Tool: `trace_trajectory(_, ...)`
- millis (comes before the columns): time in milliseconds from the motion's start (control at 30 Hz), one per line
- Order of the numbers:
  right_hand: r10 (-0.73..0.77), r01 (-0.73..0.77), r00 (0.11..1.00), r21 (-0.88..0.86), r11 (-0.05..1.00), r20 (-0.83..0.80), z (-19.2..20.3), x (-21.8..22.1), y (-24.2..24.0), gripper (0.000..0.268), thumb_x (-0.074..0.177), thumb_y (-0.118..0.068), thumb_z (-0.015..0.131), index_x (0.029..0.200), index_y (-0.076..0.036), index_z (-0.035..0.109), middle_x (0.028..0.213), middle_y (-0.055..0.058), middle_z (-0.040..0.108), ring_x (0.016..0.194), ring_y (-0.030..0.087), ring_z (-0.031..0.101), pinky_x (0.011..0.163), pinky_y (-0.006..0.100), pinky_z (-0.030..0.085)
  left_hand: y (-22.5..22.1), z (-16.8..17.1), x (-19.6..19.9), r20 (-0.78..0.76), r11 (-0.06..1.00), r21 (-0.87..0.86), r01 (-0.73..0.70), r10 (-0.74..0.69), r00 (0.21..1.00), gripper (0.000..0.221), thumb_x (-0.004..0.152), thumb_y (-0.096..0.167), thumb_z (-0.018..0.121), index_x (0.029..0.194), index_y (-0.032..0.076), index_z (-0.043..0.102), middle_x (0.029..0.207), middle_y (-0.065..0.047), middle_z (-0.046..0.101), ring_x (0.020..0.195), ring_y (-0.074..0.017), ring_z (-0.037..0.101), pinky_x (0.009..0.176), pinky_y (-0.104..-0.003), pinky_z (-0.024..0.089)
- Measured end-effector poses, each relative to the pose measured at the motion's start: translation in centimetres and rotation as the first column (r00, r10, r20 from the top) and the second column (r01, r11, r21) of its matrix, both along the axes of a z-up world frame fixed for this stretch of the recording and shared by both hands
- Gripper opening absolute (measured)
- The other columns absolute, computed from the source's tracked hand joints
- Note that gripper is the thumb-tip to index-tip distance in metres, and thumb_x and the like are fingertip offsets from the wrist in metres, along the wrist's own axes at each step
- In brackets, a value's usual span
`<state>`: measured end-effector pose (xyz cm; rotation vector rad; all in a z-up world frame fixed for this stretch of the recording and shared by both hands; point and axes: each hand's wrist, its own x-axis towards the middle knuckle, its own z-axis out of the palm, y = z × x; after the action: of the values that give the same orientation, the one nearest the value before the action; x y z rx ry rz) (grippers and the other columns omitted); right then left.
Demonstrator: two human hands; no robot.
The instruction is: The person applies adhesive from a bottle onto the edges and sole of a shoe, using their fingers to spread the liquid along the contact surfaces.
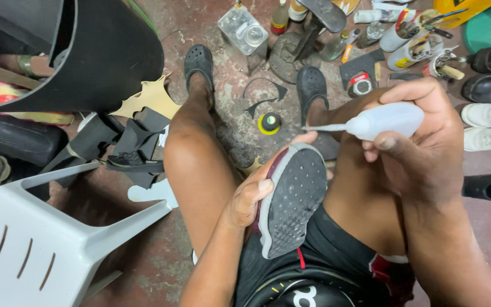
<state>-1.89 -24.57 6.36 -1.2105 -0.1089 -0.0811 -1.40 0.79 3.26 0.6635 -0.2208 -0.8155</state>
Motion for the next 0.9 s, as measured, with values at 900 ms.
trace_trajectory(900, 0.066, -0.058, 0.995, 0.103, 0.993, -0.080, 0.0, -0.8, -0.7, 0.048, 0.104, -0.016, 0.075, 0.138, 0.001, 0.046, 0.103, 0.018, 0.066, 0.074, 0.014, 0.060, 0.067, 0.024, 0.049, -1.8, 0.5, -1.9, 0.031, 0.992, 0.100, 0.071, -0.075, 0.997, 0.105, 0.087, 0.056, 0.061, 0.167, -0.001, 0.024, 0.147, -0.021, 0.055, 0.136, -0.0259, 0.056, 0.120, -0.038, 0.040)
